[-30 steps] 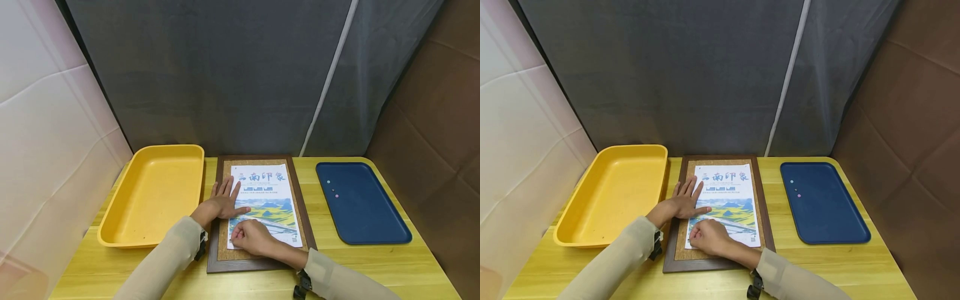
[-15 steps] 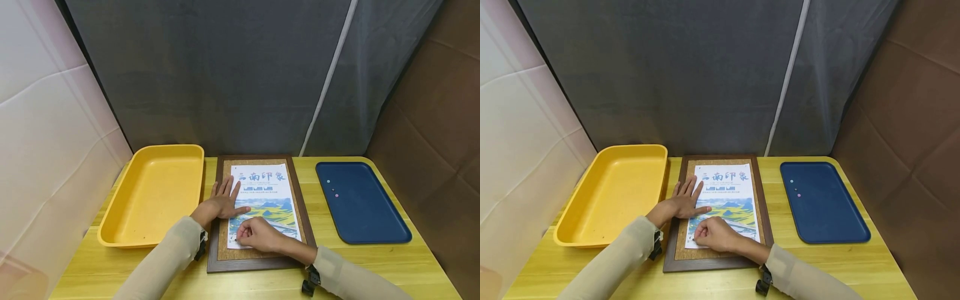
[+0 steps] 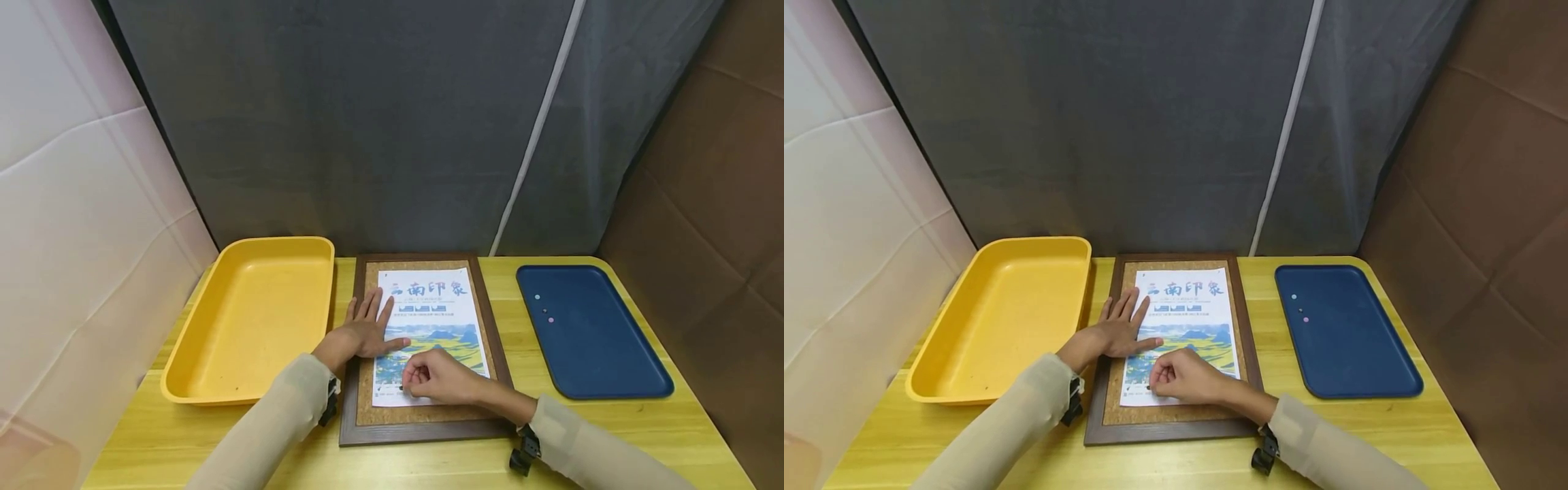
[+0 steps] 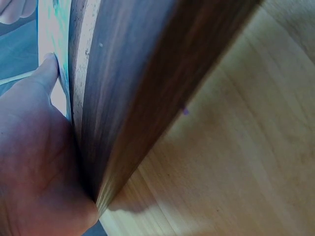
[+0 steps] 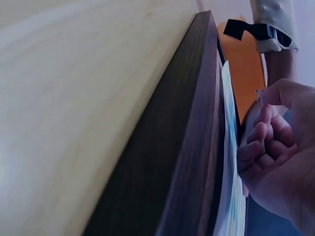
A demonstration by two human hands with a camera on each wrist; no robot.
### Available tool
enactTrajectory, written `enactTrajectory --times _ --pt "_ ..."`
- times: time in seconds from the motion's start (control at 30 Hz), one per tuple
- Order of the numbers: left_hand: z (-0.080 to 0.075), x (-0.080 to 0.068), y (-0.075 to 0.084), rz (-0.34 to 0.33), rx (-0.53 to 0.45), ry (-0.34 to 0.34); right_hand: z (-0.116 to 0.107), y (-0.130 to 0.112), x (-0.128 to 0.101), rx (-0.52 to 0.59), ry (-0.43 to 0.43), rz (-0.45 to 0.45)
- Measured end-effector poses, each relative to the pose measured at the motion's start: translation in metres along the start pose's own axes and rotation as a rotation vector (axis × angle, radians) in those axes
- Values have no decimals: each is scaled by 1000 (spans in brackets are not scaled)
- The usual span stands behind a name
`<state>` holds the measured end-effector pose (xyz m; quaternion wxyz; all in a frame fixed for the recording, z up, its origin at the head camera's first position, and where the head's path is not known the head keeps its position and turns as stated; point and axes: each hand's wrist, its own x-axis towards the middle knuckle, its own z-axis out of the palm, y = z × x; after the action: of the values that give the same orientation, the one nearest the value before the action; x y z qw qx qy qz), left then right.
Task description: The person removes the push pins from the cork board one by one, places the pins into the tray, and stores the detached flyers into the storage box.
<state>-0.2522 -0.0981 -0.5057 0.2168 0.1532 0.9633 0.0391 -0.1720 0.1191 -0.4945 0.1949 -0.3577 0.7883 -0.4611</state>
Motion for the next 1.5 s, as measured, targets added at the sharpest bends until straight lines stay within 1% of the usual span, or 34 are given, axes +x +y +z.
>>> enactTrajectory --times 0.2,0.43,0.63,0.97,1.2,1.37,1.5 --pt "2 2 -1 -6 12 2 -14 4 -7 11 4 -1" --pt "2 0 -1 0 -4 19 -30 5 -12 -28 15 -37" --pt "2 -1 0 3 -8 17 -41 10 -18 -18 26 -52" --pt "0 -2 0 1 -4 2 -62 20 -29 -38 56 -137" --pt "1 -3 -1 15 -12 16 -75 25 -35 -52 91 -199" --pt "1 -3 -1 16 -9 12 -85 29 -39 -45 78 -203" --pt "1 -4 -1 20 -15 11 -94 31 -43 -50 90 -188"
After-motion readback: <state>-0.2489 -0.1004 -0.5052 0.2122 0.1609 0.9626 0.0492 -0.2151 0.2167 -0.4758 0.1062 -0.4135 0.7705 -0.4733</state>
